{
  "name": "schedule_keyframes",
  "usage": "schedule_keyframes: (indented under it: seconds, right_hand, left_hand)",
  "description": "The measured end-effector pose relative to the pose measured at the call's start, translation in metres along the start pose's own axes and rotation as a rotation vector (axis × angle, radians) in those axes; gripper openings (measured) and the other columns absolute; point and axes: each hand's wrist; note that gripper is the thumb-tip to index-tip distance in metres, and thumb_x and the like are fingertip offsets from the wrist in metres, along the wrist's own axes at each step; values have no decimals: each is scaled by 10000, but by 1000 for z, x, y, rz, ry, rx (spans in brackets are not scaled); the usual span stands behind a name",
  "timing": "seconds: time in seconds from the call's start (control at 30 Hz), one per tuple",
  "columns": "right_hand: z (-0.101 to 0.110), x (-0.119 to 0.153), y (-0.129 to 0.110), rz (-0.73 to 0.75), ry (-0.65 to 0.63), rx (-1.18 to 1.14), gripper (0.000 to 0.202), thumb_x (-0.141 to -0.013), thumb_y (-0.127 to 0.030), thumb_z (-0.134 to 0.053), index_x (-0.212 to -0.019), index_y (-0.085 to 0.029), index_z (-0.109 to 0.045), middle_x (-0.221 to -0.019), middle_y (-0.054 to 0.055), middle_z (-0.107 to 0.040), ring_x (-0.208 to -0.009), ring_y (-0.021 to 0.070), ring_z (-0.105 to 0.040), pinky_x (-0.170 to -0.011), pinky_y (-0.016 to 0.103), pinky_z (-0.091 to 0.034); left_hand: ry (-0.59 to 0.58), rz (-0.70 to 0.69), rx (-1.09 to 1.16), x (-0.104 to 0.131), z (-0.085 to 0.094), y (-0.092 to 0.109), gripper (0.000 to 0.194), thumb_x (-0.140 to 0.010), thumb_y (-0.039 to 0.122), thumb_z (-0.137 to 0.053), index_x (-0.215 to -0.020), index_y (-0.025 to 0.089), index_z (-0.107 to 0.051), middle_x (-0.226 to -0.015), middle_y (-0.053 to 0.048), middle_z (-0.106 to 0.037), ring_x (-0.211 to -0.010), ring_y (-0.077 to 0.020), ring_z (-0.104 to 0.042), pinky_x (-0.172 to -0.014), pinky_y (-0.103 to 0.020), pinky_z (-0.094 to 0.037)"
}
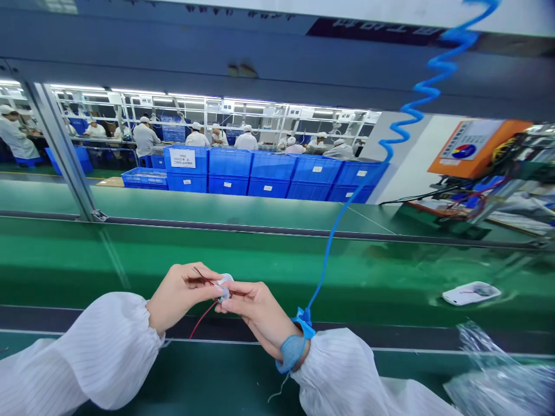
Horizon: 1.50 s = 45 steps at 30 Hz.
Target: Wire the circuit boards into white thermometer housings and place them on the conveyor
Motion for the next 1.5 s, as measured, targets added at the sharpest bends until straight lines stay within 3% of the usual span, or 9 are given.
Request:
schedule_keyframes:
  seconds: [0.13, 0.2, 0.3, 0.4, 0.6, 0.8, 1.03, 1.5]
  right_hand:
    - [15, -9, 10, 90, 83, 164, 237, -608, -255, -647, -822, -156, -665, -766, 20, -626, -751, 158, -563, -772, 339, -437]
    - [36, -18, 15, 114, 124, 284, 288, -595, -249, -654, -866, -151, -644, -812, 40, -629, -810, 189, -568, -809, 372, -424]
    - [78, -32, 26, 121, 191, 484, 554, -503, -181, -710, -1036, -166, -558, -1063, 86, -557, -1015, 247, -482, -889, 426, -357]
    - [110, -41, 39, 94, 174, 643, 748, -440, -116, -739, -1136, -185, -472, -1187, 104, -480, -1110, 271, -405, -898, 456, -341]
    - [124, -47, 57, 119, 35, 846, 317, -612, -187, -687, -913, -139, -599, -899, 33, -628, -893, 197, -550, -833, 430, -379]
    - [138, -43, 56, 155, 76, 879, 341, -559, -192, -714, -893, -173, -650, -892, 44, -652, -863, 214, -556, -796, 345, -398]
    - [153, -34, 52, 186, 82, 900, 342, -543, -203, -722, -881, -208, -666, -872, 37, -660, -872, 215, -553, -806, 343, -401]
    - [181, -14, 52, 220, 154, 976, 279, -594, -190, -696, -870, -199, -655, -888, 41, -650, -871, 206, -551, -807, 350, -407]
  left_hand:
    - [52, -42, -117, -9, -12, -5, 113, -669, 187, -616, -592, 145, -687, -653, -49, -654, -676, -175, -609, -618, -252, -497]
    - [45, -64, -151, -20, -15, -13, 121, -672, 179, -610, -582, 153, -687, -653, -44, -663, -661, -175, -611, -616, -254, -490]
    - [32, -95, -203, -40, -23, -34, 114, -679, 173, -599, -612, 165, -691, -678, -39, -683, -669, -177, -623, -627, -259, -491]
    - [-9, -121, -253, -55, -39, -61, 141, -693, 178, -591, -587, 169, -683, -663, -42, -693, -651, -168, -630, -617, -259, -491]
    - [-134, -189, -308, -66, -69, -93, 96, -715, 196, -600, -682, 145, -674, -694, -43, -699, -674, -140, -622, -644, -277, -486]
    - [-186, -203, -338, -70, -81, -95, 96, -711, 155, -598, -700, 170, -692, -733, -28, -708, -683, -139, -637, -657, -215, -488]
    - [-246, -201, -474, -68, -102, -92, 148, -798, 222, -511, -744, 129, -612, -743, -16, -653, -687, -121, -601, -687, -308, -479]
    - [-382, -81, -729, -78, -144, -75, 175, -830, 258, -454, -879, 133, -566, -883, -41, -596, -773, -145, -569, -714, -345, -465]
Point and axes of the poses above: each hand's wrist, its own x-axis away from the middle knuckle, its own z-axis out of the back of the hand, y = z × x
